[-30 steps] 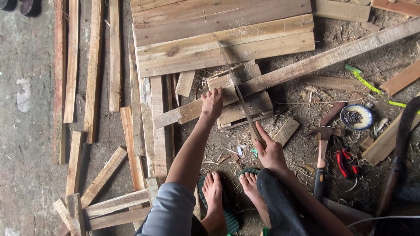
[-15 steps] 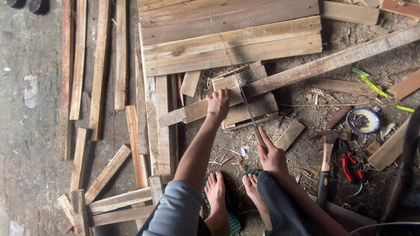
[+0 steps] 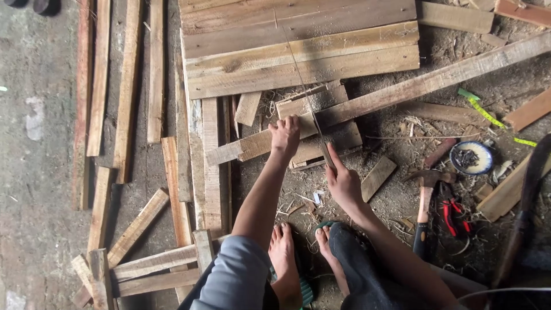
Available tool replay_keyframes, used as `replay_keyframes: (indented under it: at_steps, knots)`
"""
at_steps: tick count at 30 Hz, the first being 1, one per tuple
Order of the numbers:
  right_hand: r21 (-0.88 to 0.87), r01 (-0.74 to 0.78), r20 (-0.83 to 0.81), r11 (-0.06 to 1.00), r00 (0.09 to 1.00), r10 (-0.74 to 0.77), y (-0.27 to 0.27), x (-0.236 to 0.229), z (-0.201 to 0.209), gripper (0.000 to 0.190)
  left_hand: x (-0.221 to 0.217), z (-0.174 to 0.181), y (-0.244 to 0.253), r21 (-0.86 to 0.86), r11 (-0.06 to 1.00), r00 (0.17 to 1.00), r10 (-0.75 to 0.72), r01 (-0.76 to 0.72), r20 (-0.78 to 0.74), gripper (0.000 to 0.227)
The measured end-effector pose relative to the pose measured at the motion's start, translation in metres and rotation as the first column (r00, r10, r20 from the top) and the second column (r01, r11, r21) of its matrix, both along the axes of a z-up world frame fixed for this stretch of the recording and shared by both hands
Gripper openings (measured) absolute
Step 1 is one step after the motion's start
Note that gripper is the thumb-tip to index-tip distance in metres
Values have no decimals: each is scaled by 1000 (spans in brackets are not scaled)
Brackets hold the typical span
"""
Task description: Sawing a wooden plank with a hand saw while sitting on the ground.
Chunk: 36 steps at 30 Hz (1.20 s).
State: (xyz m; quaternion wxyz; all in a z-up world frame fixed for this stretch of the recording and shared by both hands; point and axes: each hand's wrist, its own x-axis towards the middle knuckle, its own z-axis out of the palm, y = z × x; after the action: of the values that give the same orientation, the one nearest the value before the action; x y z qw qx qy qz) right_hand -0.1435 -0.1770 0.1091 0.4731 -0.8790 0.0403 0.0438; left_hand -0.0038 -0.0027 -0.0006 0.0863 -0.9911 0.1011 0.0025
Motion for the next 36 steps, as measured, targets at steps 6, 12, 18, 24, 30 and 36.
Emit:
replay_keyframes:
  at_steps: [6,12,18,24,30,36]
  knots:
    - [-202,16,-233,979,970,-64,-17,-85,25,66,2,-6,1,-3,1000,1000,10,-10,-27,38]
    - [-179,72,-160,981,982,-101,-5,-44,15,61,10,-15,3,-59,998,994,16,-22,-109,38]
    - [-60,0,-12,998,1000,-1,0,6,9,56,15,-24,3,-50,998,995,21,-26,-99,36]
    - [-20,15,-62,1000,998,-16,16,-13,9,61,25,-84,13,-25,997,997,-74,74,-12,32]
    - [-53,22,-49,998,999,-25,20,1,18,61,6,-22,14,22,993,984,-119,118,131,30]
    - [-80,-49,-73,996,996,43,3,23,21,67,0,-5,1,-20,999,999,29,-29,24,37]
